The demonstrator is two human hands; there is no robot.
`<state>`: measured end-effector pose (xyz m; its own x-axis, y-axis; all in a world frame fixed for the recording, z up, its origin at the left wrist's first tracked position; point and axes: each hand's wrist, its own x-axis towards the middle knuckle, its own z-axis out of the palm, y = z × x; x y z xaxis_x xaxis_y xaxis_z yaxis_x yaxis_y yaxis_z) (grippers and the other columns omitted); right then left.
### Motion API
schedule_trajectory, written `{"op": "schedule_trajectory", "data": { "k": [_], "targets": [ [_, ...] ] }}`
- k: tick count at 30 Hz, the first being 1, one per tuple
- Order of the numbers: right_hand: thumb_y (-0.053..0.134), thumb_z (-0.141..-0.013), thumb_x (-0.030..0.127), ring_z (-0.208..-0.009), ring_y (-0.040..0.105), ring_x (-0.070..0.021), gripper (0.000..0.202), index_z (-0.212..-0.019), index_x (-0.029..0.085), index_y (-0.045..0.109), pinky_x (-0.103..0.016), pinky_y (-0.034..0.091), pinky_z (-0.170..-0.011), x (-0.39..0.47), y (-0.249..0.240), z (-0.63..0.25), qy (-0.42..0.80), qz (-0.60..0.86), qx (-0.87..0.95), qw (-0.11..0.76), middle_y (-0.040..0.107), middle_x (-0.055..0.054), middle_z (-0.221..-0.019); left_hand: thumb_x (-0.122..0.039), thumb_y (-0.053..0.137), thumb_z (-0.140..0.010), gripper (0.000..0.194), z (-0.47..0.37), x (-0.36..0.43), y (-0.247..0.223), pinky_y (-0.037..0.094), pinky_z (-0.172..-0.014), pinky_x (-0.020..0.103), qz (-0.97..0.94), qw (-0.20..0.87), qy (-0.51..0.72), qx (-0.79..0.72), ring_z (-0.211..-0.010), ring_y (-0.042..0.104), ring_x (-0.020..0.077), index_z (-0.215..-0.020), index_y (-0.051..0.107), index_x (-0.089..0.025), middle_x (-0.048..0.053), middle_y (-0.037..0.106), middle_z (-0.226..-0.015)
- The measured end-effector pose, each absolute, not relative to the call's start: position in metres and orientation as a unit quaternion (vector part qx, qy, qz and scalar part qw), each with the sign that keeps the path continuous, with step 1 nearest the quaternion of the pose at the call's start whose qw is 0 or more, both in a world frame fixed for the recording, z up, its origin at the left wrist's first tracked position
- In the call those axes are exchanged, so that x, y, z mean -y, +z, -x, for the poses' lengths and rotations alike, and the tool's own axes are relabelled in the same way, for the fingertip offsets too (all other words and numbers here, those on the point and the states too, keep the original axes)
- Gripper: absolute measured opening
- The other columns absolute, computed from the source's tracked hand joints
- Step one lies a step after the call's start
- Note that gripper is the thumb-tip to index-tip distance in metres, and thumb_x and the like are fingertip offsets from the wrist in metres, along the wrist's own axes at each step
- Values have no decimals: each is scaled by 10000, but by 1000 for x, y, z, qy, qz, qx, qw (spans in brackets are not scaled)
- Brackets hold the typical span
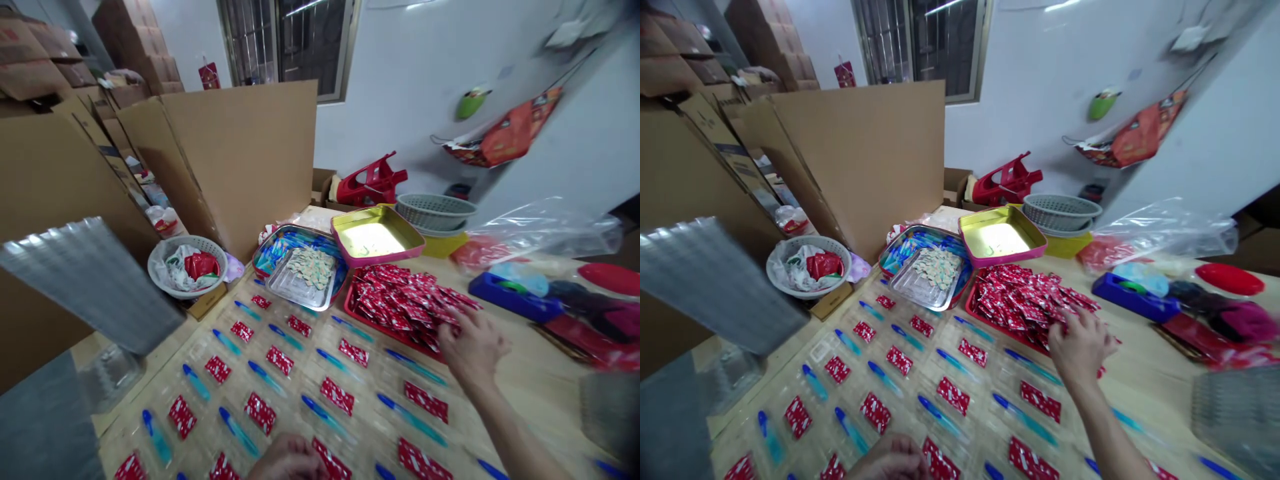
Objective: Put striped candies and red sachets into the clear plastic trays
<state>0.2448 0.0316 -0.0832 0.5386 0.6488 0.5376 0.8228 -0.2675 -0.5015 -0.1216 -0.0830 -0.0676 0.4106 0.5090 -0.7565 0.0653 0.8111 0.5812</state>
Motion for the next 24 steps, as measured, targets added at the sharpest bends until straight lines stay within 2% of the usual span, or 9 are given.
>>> {"op": "schedule_trajectory", "data": {
  "k": [3, 5, 6, 8, 11, 15, 20, 22, 24],
  "targets": [
    [544, -727, 482, -865, 577, -287, 336, -754, 167, 659, -423, 411, -788, 5, -72, -179, 100, 745, 416, 511, 672, -108, -853, -491, 705, -552, 425, 118, 80, -55, 416, -853, 399, -321, 722, 211, -575, -920, 595, 283, -827, 653, -172, 116, 672, -934],
    [552, -737, 548, -847, 598, -290, 384, -708, 178, 650, -418, 449, -773, 33, -69, -124, 270, 711, 312, 569, 676, -93, -780, -446, 667, -649, 528, 107, 79, -34, 259, -1045, 388, -413, 629, 310, -581, -1235, 394, 289, -1108, 602, -193, 124, 506, -1295],
    [502, -758, 592, -845, 612, -286, 429, -682, 192, 638, -424, 462, -774, 47, -68, -96, 330, 670, 248, 618, 679, -89, -800, -417, 655, -677, 592, 101, 78, -22, 145, -1098, 374, -464, 589, 351, -561, -1326, 253, 283, -1214, 541, -194, 110, 380, -1408],
    [396, -798, 638, -962, 606, -278, 469, -856, 256, 661, -444, 464, -822, 69, -64, -44, 482, 564, 197, 641, 666, -63, -1028, -356, 662, -680, 700, 90, 75, -2, -15, -1114, 385, -580, 540, 383, -475, -1378, 66, 290, -1318, 436, -180, 86, 231, -1483],
    [158, -843, 658, -1131, 525, -250, 616, -1179, 326, 554, -468, 401, -946, 86, -49, 12, 579, 463, 208, 639, 570, -40, -1232, -308, 585, -750, 577, 89, 62, 7, -137, -1084, 412, -672, 550, 322, -377, -1384, 25, 271, -1304, 456, -212, 44, 257, -1475],
    [126, -846, 661, -1311, 309, -219, 646, -1355, 332, 350, -476, 266, -1062, 91, -18, 54, 575, 456, 266, 625, 383, -11, -1405, -343, 474, -822, 504, 108, 39, -12, -61, -1114, 325, -484, 639, 344, -489, -1387, 24, 207, -1294, 455, -167, 45, 265, -1476],
    [393, -825, 618, -1382, 33, -197, 608, -1356, 323, 354, -428, -42, -1125, 86, -5, 94, 435, 542, 447, 563, 167, 55, -1490, -488, 302, -863, 526, 153, 47, 5, 203, -1104, 383, -273, 782, 347, -440, -1355, 216, 212, -1298, 433, -225, 51, 445, -1367],
    [363, -835, 615, -1382, 18, -189, 655, -1400, 302, 254, -431, -35, -1127, 86, -8, 96, 411, 571, 418, 575, 109, 53, -1501, -530, 224, -869, 569, 179, 54, 24, 215, -1098, 412, -276, 798, 334, -418, -1329, 281, 225, -1281, 456, -215, 75, 474, -1343],
    [300, -853, 615, -1382, 9, -177, 676, -1428, 302, 129, -438, 0, -1129, 91, -14, 94, 389, 593, 357, 608, 55, 61, -1505, -544, 196, -873, 582, 203, 58, 42, 154, -1118, 382, -305, 760, 381, -429, -1350, 226, 203, -1293, 433, -218, 59, 403, -1402]
  ]
}}
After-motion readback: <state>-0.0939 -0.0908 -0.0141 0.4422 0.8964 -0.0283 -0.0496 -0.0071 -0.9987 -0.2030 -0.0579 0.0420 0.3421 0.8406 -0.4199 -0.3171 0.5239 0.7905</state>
